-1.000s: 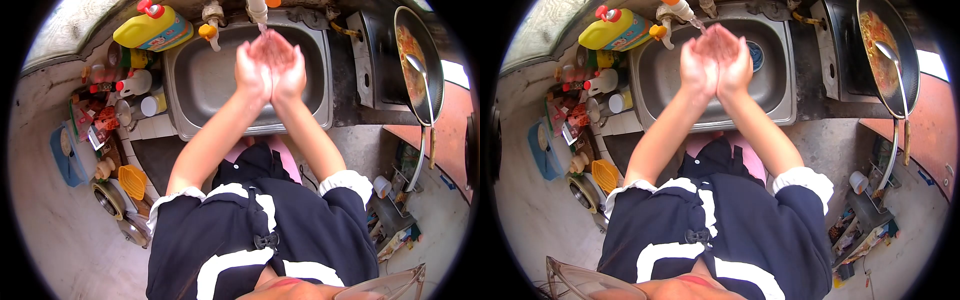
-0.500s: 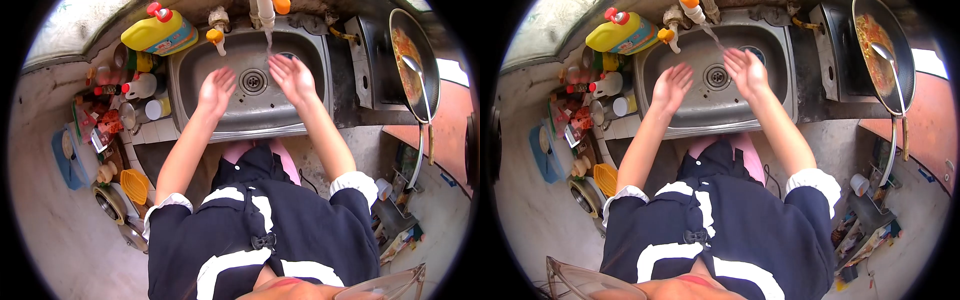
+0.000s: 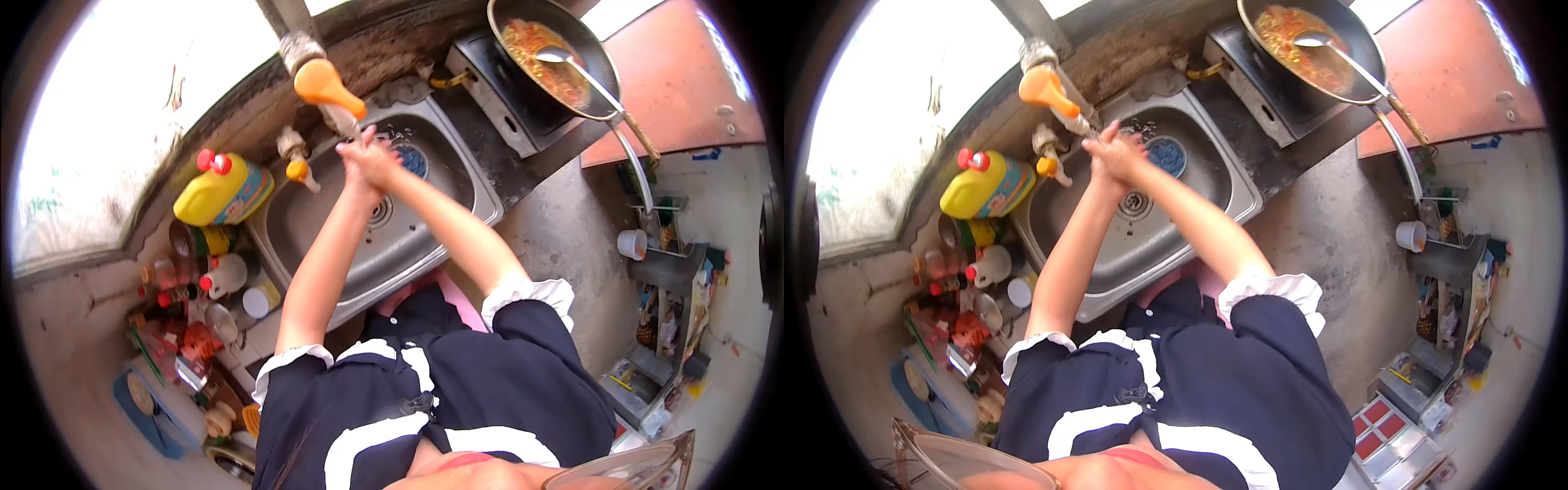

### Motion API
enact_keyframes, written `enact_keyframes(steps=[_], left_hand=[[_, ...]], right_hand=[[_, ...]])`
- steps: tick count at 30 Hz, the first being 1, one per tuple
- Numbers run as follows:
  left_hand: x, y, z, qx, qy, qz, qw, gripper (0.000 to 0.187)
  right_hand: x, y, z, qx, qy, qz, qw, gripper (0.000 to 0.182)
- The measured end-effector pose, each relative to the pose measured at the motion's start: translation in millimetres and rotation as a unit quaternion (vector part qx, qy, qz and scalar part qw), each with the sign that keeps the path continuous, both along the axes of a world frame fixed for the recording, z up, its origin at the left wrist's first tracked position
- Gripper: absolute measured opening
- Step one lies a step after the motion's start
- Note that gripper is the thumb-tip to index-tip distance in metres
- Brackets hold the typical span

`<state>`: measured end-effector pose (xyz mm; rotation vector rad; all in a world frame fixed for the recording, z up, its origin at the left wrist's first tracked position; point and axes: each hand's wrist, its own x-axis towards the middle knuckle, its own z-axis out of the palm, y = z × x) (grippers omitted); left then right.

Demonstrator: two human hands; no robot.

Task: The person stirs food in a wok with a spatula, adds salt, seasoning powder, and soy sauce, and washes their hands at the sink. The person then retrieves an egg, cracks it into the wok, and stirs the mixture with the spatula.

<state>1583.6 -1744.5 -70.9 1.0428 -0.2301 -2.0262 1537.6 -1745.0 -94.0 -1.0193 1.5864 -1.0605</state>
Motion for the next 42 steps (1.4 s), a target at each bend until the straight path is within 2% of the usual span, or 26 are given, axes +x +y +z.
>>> enact_keyframes(steps=[1, 2, 3, 4, 6, 7, 8, 10, 13, 16, 18, 20, 22, 24, 26, 28, 30, 31, 33, 34, 35, 37, 39, 40, 41, 42], left_hand=[[9, -4, -11, -0.030, -0.007, -0.042, 0.999, 0.040], [11, -6, -36, -0.073, -0.075, -0.017, 0.994, 0.037], [17, 2, -26, -0.103, -0.096, -0.052, 0.989, 0.037], [24, 13, -16, -0.135, -0.116, -0.087, 0.980, 0.037], [35, 14, -12, -0.121, 0.004, -0.091, 0.988, 0.033], [42, 16, -11, -0.108, 0.060, -0.094, 0.988, 0.032], [47, 21, -6, -0.086, 0.113, -0.105, 0.984, 0.034], [43, 13, 6, -0.050, 0.225, -0.125, 0.965, 0.036], [34, 9, 1, -0.061, 0.170, -0.114, 0.977, 0.029], [32, 13, 3, -0.064, 0.137, -0.106, 0.983, 0.026], [41, 19, -4, -0.052, 0.084, -0.119, 0.988, 0.024], [50, 33, 0, 0.000, 0.014, -0.111, 0.994, 0.019], [62, 51, 5, 0.046, -0.022, -0.100, 0.994, 0.017], [73, 66, 6, 0.077, -0.059, -0.079, 0.992, 0.017], [84, 81, 5, 0.099, -0.090, -0.054, 0.990, 0.017], [94, 96, -1, 0.113, -0.117, -0.026, 0.986, 0.017], [110, 110, -22, -0.020, -0.121, -0.065, 0.990, 0.022], [117, 116, -30, -0.087, -0.121, -0.084, 0.985, 0.025], [123, 125, -12, -0.295, -0.358, -0.237, 0.853, 0.028], [128, 133, 1, -0.383, -0.464, -0.304, 0.739, 0.030], [128, 141, 9, -0.404, -0.518, -0.367, 0.659, 0.030], [122, 151, 24, -0.434, -0.602, -0.477, 0.470, 0.032], [117, 152, 38, -0.438, -0.578, -0.588, 0.357, 0.034], [108, 157, 46, -0.432, -0.562, -0.637, 0.302, 0.036], [88, 163, 62, -0.390, -0.566, -0.656, 0.311, 0.039], [64, 165, 73, -0.348, -0.570, -0.672, 0.321, 0.041]], right_hand=[[5, 1, 23, 0.063, -0.027, -0.020, 0.997, 0.027], [6, -1, 30, 0.061, -0.259, -0.041, 0.963, 0.026], [8, 3, 38, 0.003, -0.351, -0.140, 0.926, 0.022], [4, 5, 43, 0.000, -0.402, -0.178, 0.898, 0.023], [-13, 15, 95, 0.093, -0.460, -0.154, 0.870, 0.018], [-27, 16, 89, 0.012, -0.373, -0.028, 0.927, 0.022], [-35, 16, 103, -0.085, -0.190, 0.004, 0.978, 0.028], [-47, 4, 128, -0.207, -0.136, -0.020, 0.969, 0.035], [-46, -9, 192, -0.403, -0.146, 0.057, 0.902, 0.044], [-38, -28, 214, -0.417, -0.192, 0.212, 0.863, 0.040], [-31, -27, 211, -0.315, -0.120, 0.291, 0.895, 0.036], [-18, -15, 216, -0.311, -0.139, 0.284, 0.896, 0.033], [-12, -6, 220, -0.367, 0.050, 0.196, 0.908, 0.031], [2, -1, 218, -0.415, 0.083, 0.088, 0.902, 0.028], [9, 4, 216, -0.434, 0.147, 0.047, 0.888, 0.025], [10, 4, 207, -0.453, 0.004, 0.022, 0.891, 0.024], [5, 15, 201, -0.446, -0.031, -0.183, 0.876, 0.027], [-5, 21, 187, -0.485, -0.045, -0.210, 0.848, 0.028], [-10, 56, 139, -0.348, -0.131, -0.150, 0.916, 0.026], [-16, 75, 108, -0.301, -0.069, -0.043, 0.950, 0.024], [-21, 93, 96, -0.189, -0.106, 0.122, 0.969, 0.027], [-34, 146, 40, -0.178, 0.076, 0.293, 0.936, 0.043], [-85, 207, 49, -0.115, 0.132, 0.327, 0.929, 0.044], [-123, 229, 61, -0.004, 0.100, 0.346, 0.933, 0.040], [-163, 254, 64, -0.011, 0.106, 0.308, 0.945, 0.034], [-208, 279, 65, 0.086, 0.191, 0.303, 0.930, 0.033]])
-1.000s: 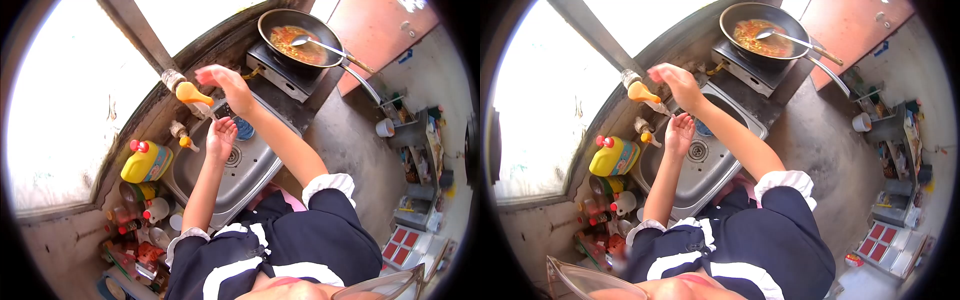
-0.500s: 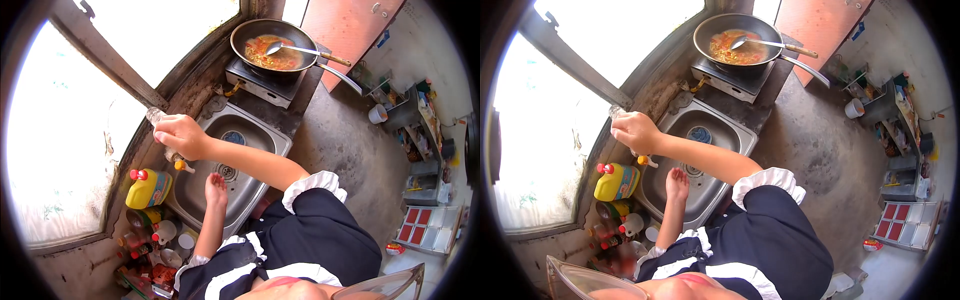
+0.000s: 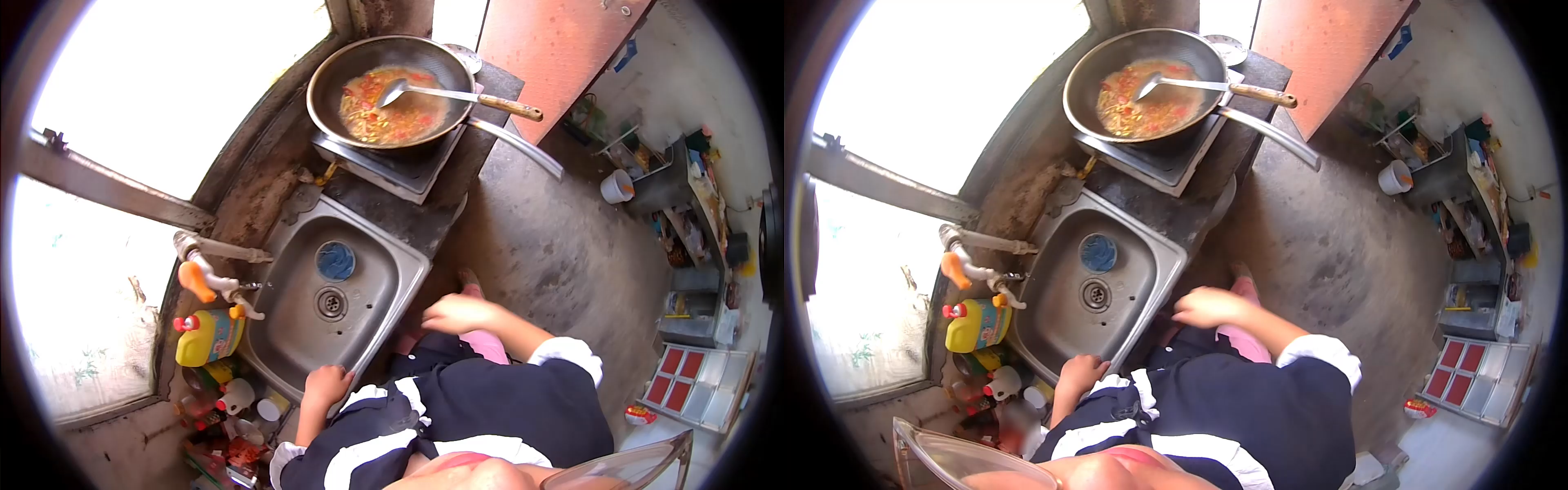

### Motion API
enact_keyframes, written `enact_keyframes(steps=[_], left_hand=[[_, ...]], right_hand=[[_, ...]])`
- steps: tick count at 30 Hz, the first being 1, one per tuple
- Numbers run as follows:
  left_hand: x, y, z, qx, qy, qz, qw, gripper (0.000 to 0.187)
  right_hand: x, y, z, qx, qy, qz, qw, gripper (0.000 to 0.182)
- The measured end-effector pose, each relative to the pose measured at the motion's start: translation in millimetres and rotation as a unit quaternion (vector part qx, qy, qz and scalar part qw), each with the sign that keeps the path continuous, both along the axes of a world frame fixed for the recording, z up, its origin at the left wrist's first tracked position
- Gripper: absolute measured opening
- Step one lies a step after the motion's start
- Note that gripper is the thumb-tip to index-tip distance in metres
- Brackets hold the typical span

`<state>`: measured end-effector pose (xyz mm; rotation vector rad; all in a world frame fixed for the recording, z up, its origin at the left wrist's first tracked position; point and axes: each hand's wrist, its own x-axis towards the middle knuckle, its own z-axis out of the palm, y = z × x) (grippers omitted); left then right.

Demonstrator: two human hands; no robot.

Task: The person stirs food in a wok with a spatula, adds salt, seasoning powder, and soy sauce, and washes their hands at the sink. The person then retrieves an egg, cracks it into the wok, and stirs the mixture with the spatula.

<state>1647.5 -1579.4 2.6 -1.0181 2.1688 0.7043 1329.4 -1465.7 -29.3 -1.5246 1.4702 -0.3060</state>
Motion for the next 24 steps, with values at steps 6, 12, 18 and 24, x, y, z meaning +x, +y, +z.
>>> enact_keyframes(steps=[6, 12, 18, 24], left_hand=[[-153, 28, 10, 0.138, 0.065, 0.048, 0.987, 0.040], [-259, 56, 18, 0.356, 0.191, 0.281, 0.871, 0.034], [-288, 82, 20, 0.323, 0.296, 0.352, 0.827, 0.032], [-292, 84, 13, 0.295, 0.334, 0.377, 0.812, 0.029]], right_hand=[[-290, 82, 56, -0.025, 0.559, -0.341, 0.755, 0.015], [-360, -17, 162, -0.330, 0.199, -0.269, 0.883, 0.034], [-348, -91, 148, -0.286, 0.356, -0.011, 0.890, 0.038], [-344, -106, 147, -0.328, 0.447, -0.012, 0.832, 0.023]])
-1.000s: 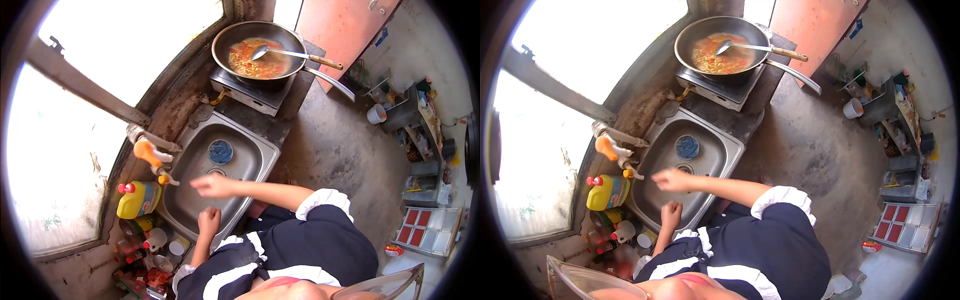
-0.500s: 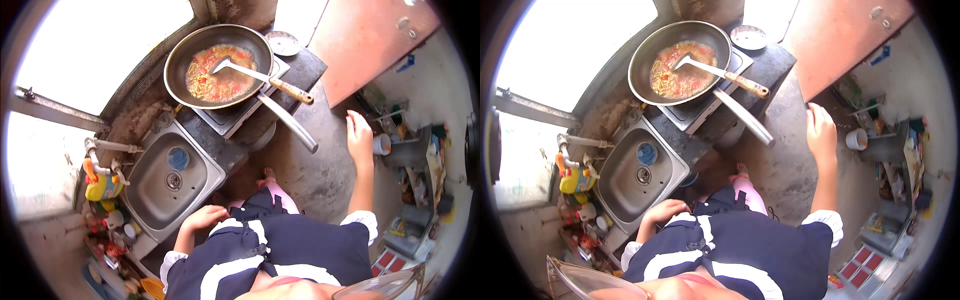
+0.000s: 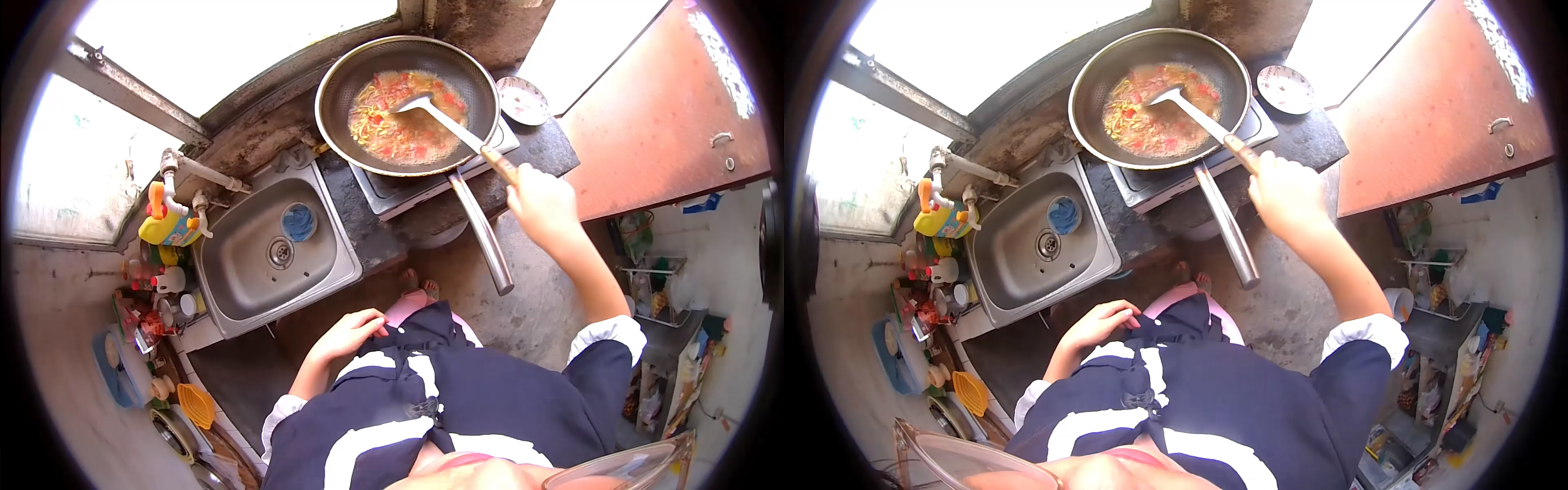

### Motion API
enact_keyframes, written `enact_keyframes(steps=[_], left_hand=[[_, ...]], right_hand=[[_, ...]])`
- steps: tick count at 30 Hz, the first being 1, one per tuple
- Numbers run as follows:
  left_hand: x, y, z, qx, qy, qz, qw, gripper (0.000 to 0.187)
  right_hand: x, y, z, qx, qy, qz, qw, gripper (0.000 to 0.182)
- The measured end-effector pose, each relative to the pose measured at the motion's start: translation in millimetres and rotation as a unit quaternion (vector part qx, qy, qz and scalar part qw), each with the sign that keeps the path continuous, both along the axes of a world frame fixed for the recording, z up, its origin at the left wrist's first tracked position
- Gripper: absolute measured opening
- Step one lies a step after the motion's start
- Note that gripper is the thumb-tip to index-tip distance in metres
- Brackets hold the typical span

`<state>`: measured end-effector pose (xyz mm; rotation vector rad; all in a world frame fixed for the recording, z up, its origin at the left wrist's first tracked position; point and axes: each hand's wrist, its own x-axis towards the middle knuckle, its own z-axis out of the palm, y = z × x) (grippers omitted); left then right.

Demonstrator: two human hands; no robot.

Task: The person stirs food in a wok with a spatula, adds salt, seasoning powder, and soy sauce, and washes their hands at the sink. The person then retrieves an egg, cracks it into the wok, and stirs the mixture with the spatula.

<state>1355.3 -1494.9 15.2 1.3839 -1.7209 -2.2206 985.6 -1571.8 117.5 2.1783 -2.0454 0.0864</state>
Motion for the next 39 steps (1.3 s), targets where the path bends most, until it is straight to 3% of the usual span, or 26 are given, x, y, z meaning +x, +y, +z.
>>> enact_keyframes(steps=[4, 8, 13, 20, 27, 34, 39], left_hand=[[-7, -16, -5, -0.036, 0.013, -0.010, 0.999, 0.030], [-29, -41, -13, -0.038, 0.082, -0.027, 0.996, 0.031], [-65, -57, -10, -0.077, 0.106, -0.099, 0.986, 0.034], [-79, -50, -5, -0.050, 0.114, -0.086, 0.989, 0.032], [-69, -22, -25, 0.024, 0.135, 0.062, 0.989, 0.030], [-61, -2, -38, 0.025, 0.147, 0.149, 0.977, 0.031], [-60, -1, -38, 0.020, 0.152, 0.166, 0.974, 0.032]], right_hand=[[-9, 10, 58, 0.040, -0.031, -0.050, 0.997, 0.022], [-18, 32, 115, 0.039, -0.034, -0.033, 0.998, 0.021], [-7, 42, 144, 0.041, 0.008, -0.010, 0.999, 0.018], [-14, 16, 114, 0.034, 0.012, 0.063, 0.997, 0.020], [-22, -48, 73, 0.038, -0.058, 0.089, 0.994, 0.026], [-12, -100, 65, 0.034, -0.116, 0.123, 0.985, 0.028], [-13, -90, 83, 0.051, -0.078, 0.122, 0.988, 0.027]])
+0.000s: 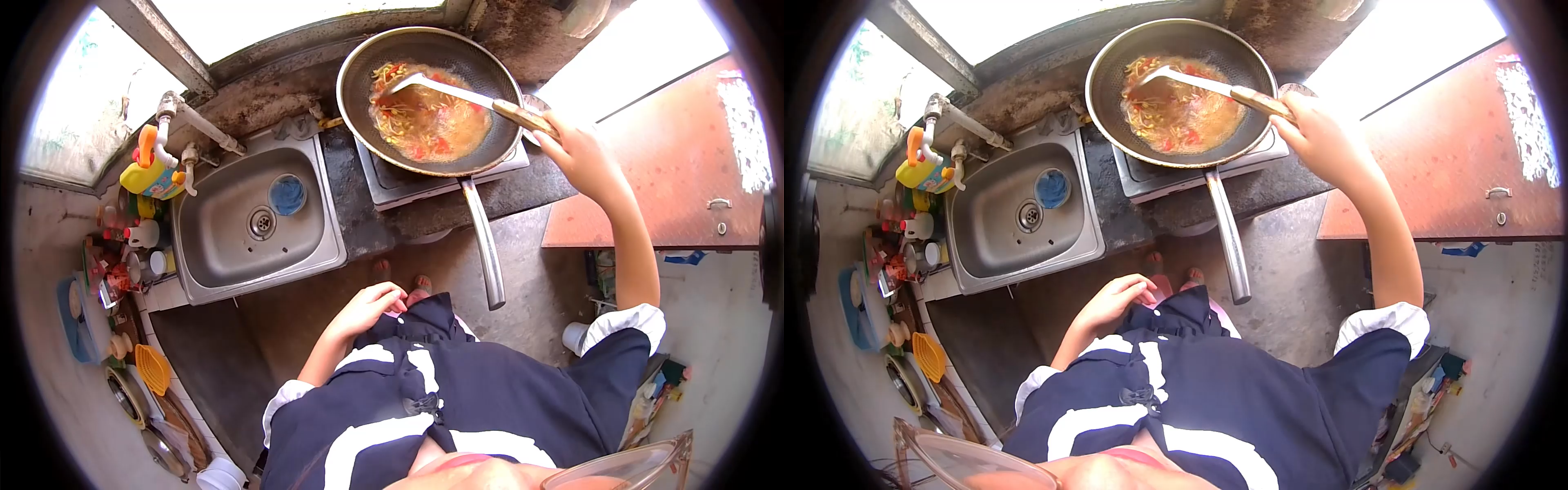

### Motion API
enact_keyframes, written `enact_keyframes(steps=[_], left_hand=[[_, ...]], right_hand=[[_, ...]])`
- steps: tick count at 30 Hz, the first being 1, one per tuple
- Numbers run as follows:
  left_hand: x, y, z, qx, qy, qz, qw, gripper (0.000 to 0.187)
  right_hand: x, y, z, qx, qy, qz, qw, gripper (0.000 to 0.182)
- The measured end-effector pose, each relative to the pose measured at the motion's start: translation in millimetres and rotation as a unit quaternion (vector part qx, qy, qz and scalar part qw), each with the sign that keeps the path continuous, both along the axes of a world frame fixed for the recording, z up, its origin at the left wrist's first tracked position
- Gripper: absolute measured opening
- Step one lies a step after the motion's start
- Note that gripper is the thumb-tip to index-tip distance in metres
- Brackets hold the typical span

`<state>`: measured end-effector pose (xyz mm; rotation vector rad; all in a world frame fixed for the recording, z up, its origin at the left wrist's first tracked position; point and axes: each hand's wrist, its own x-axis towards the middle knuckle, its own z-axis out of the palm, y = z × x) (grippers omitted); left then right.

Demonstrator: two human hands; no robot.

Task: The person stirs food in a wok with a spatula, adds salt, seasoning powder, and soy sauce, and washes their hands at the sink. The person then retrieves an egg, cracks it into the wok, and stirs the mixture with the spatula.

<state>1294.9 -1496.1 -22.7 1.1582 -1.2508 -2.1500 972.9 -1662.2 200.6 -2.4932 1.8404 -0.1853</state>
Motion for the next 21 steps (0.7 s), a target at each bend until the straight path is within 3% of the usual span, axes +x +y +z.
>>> enact_keyframes(steps=[9, 14, 21], left_hand=[[-14, -22, 9, 0.020, 0.005, -0.084, 0.996, 0.030], [-28, -39, -1, 0.014, 0.000, -0.174, 0.985, 0.032], [-70, -57, 6, -0.020, -0.035, -0.307, 0.951, 0.031]], right_hand=[[-15, 88, 28, -0.062, 0.059, -0.007, 0.996, 0.021], [-18, 101, -15, -0.098, 0.032, -0.052, 0.993, 0.022], [-16, 101, -87, -0.109, -0.115, -0.109, 0.981, 0.019]])
